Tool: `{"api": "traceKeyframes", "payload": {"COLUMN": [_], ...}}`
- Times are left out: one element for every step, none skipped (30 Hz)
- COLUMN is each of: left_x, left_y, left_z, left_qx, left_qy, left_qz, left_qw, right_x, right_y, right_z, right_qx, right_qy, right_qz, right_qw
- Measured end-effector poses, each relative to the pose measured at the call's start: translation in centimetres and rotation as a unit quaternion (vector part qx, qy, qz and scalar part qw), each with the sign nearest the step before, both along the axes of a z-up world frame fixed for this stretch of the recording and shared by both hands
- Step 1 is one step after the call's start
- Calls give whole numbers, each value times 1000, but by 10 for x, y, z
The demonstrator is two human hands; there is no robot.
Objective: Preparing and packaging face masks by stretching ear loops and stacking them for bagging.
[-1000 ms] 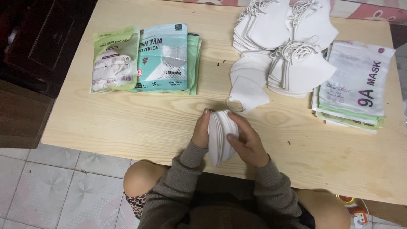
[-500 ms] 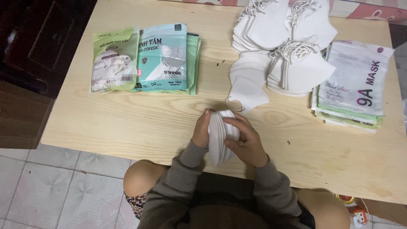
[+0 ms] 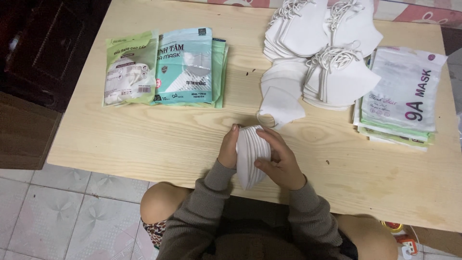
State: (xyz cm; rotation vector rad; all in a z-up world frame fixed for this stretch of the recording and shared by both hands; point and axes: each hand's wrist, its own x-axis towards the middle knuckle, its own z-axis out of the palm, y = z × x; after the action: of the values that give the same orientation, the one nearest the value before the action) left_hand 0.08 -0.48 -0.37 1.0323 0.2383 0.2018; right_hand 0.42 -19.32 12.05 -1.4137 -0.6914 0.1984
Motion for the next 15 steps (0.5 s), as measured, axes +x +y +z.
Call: {"api": "traceKeyframes", "payload": {"left_x": [-3, -6, -9, -9, -8, -8, -9, -10, -11, -9, -7, -5, -6, -7, -8], "left_y": [-5, -10, -15, -14, -14, -13, -13, -14, -15, -13, -11, -10, -11, -13, -15], "left_z": [22, 43, 64, 66, 68, 70, 72, 73, 74, 67, 59, 51, 55, 60, 65], "left_qx": [0, -8, -16, -16, -11, -6, -6, 2, 11, 11, 7, 4, 4, 10, 15], "left_qy": [0, -5, -9, -9, -11, -14, -14, -12, -10, -10, -10, -11, -11, -11, -12], "left_qz": [0, -2, -4, -4, -5, -5, -5, -5, -4, -5, -4, -3, -3, 0, 2], "left_qw": [1000, 1000, 1000, 1000, 1000, 1000, 1000, 1000, 1000, 1000, 1000, 1000, 1000, 1000, 1000], "right_x": [0, 1, 1, 1, 1, 1, 2, 2, 3, 3, 3, 4, 3, 3, 3], "right_y": [-1, -1, -2, -1, -1, -1, 0, 0, 0, 1, 2, 3, 3, 3, 3], "right_z": [1, 2, 3, 3, 3, 2, 4, 6, 7, 9, 10, 12, 7, 3, -2], "right_qx": [0, 2, 5, 5, 3, 0, 1, 3, 5, 5, -8, -21, -21, -11, 0], "right_qy": [0, 2, 4, 4, 1, -3, -3, -26, -49, -49, -58, -68, -68, -67, -67], "right_qz": [0, 3, 6, 6, -2, -9, -9, -12, -15, -16, -16, -17, -17, -20, -23], "right_qw": [1000, 1000, 1000, 1000, 1000, 1000, 1000, 1000, 999, 999, 998, 997, 997, 997, 998]}}
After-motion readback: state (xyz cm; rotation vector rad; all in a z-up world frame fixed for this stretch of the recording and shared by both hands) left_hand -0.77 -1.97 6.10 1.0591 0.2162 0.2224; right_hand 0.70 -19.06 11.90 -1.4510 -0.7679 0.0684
